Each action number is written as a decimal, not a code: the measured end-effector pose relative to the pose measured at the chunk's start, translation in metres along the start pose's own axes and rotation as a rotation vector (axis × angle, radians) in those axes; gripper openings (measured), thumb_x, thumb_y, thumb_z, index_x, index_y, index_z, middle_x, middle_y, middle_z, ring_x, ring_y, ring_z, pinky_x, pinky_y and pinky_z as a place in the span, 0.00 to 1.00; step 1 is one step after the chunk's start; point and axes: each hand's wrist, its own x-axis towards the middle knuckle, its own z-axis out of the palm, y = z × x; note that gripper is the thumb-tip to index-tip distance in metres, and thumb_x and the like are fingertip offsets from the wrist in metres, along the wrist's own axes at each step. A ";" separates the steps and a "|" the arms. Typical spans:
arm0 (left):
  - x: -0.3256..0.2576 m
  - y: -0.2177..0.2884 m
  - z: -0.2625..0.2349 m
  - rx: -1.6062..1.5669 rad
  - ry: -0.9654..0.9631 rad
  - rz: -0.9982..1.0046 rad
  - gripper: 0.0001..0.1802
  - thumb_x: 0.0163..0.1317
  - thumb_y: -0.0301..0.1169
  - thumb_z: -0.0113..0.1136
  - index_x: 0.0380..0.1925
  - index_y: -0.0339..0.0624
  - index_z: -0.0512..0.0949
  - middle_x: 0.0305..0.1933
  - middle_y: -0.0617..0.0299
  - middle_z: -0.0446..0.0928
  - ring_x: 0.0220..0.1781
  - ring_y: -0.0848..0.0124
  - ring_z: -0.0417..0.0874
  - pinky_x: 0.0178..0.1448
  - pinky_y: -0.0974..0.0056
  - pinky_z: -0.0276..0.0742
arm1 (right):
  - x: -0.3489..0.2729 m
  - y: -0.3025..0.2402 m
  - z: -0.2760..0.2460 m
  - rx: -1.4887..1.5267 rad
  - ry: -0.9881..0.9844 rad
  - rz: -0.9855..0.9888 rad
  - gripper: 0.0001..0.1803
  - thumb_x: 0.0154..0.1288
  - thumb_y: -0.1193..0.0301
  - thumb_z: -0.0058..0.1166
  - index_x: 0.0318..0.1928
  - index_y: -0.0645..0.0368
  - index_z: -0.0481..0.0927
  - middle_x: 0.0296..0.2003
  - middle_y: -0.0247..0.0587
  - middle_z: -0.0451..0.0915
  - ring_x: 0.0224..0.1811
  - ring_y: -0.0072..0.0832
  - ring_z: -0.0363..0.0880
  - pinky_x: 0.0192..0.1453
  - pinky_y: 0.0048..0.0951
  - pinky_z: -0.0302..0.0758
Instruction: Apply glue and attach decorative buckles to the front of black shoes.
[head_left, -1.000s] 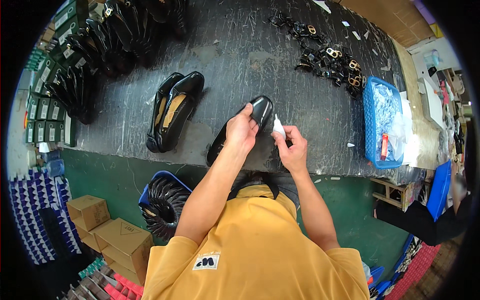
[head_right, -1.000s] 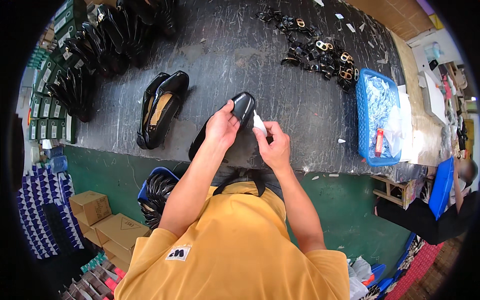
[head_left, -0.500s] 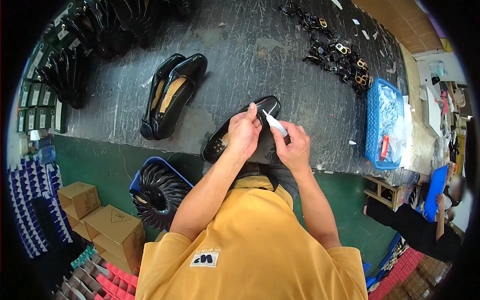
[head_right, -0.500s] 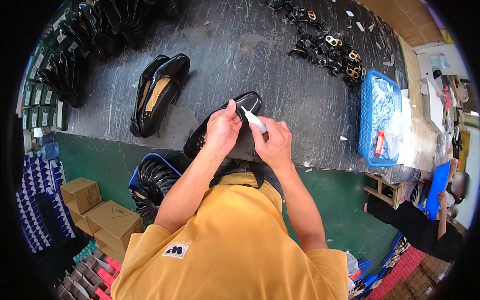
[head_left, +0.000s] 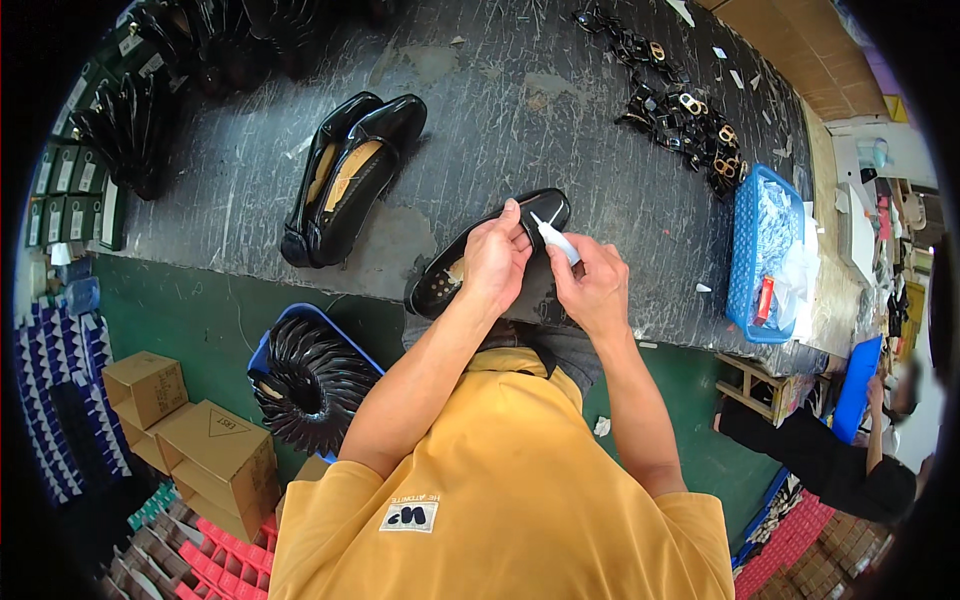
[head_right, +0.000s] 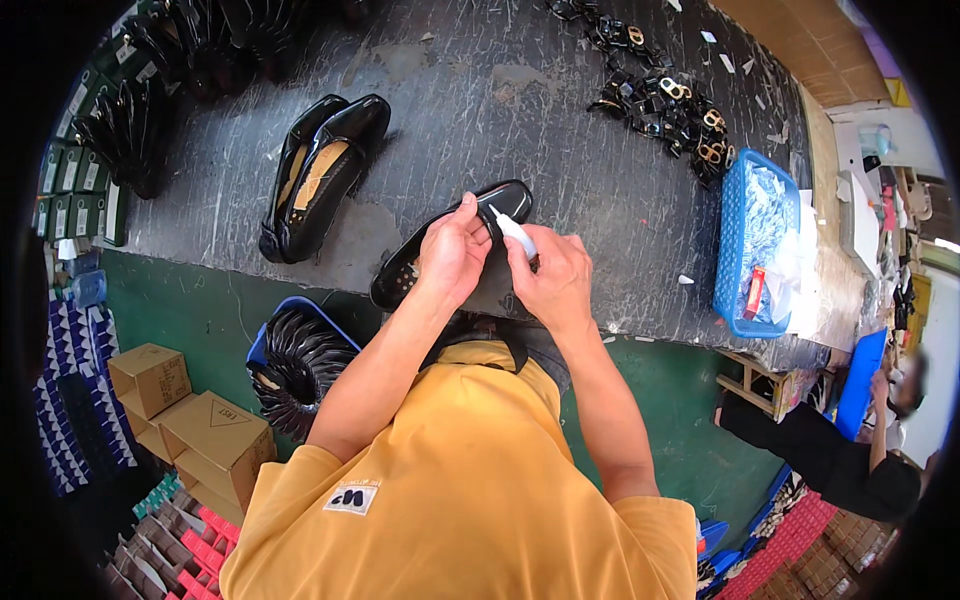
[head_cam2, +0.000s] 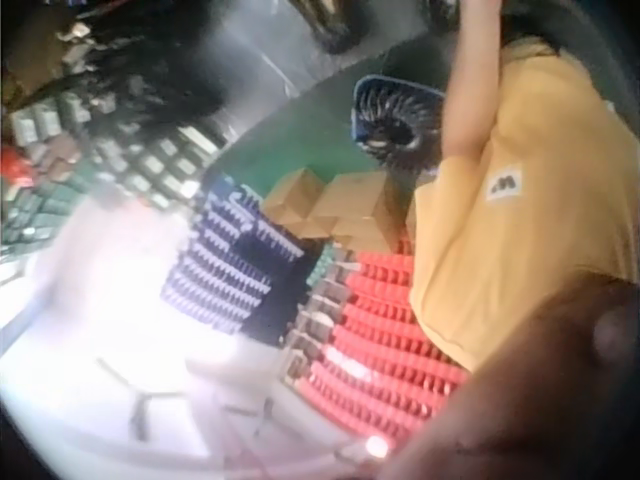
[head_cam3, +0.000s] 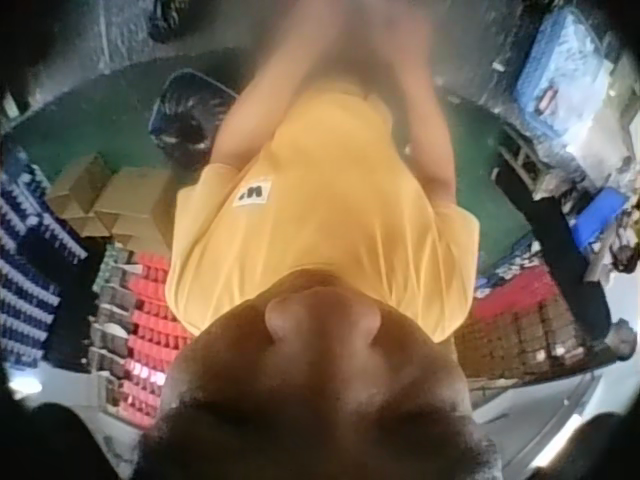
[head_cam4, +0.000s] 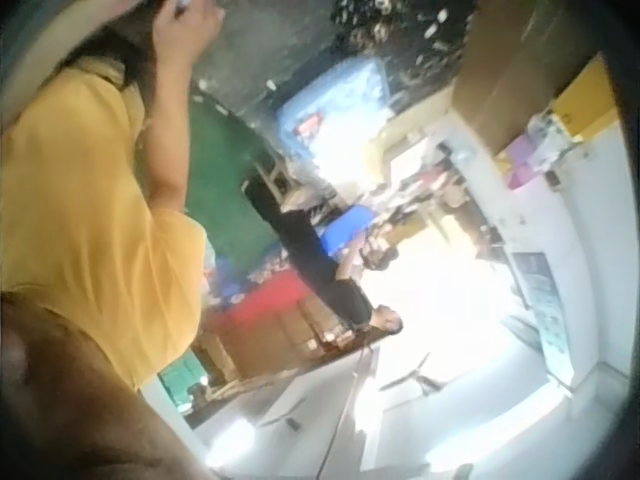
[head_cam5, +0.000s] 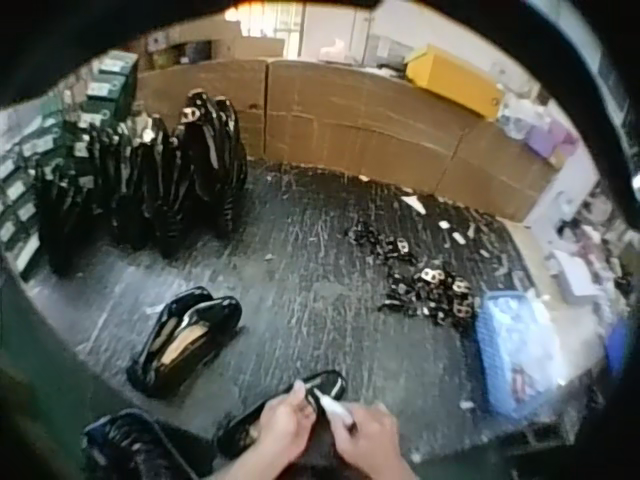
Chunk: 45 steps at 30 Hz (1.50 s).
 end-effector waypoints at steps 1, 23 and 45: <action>0.000 0.000 0.000 -0.002 0.000 -0.001 0.18 0.79 0.38 0.53 0.46 0.30 0.78 0.48 0.51 0.83 0.50 0.65 0.85 0.58 0.61 0.80 | 0.001 -0.001 -0.001 -0.020 -0.027 0.016 0.07 0.63 0.69 0.65 0.39 0.58 0.86 0.26 0.40 0.84 0.24 0.39 0.80 0.36 0.39 0.73; 0.006 0.002 -0.001 0.022 0.045 -0.008 0.16 0.78 0.35 0.53 0.47 0.29 0.76 0.50 0.48 0.83 0.51 0.63 0.86 0.58 0.61 0.81 | -0.019 0.000 -0.010 -0.050 -0.020 -0.030 0.07 0.62 0.71 0.68 0.39 0.60 0.86 0.23 0.42 0.81 0.23 0.36 0.74 0.32 0.36 0.73; 0.005 0.005 0.000 0.214 0.116 -0.013 0.23 0.77 0.39 0.57 0.56 0.25 0.74 0.59 0.43 0.80 0.61 0.55 0.82 0.67 0.56 0.74 | 0.091 0.182 -0.051 -0.280 0.387 0.057 0.19 0.58 0.78 0.61 0.52 0.54 0.84 0.50 0.40 0.79 0.55 0.42 0.76 0.58 0.41 0.75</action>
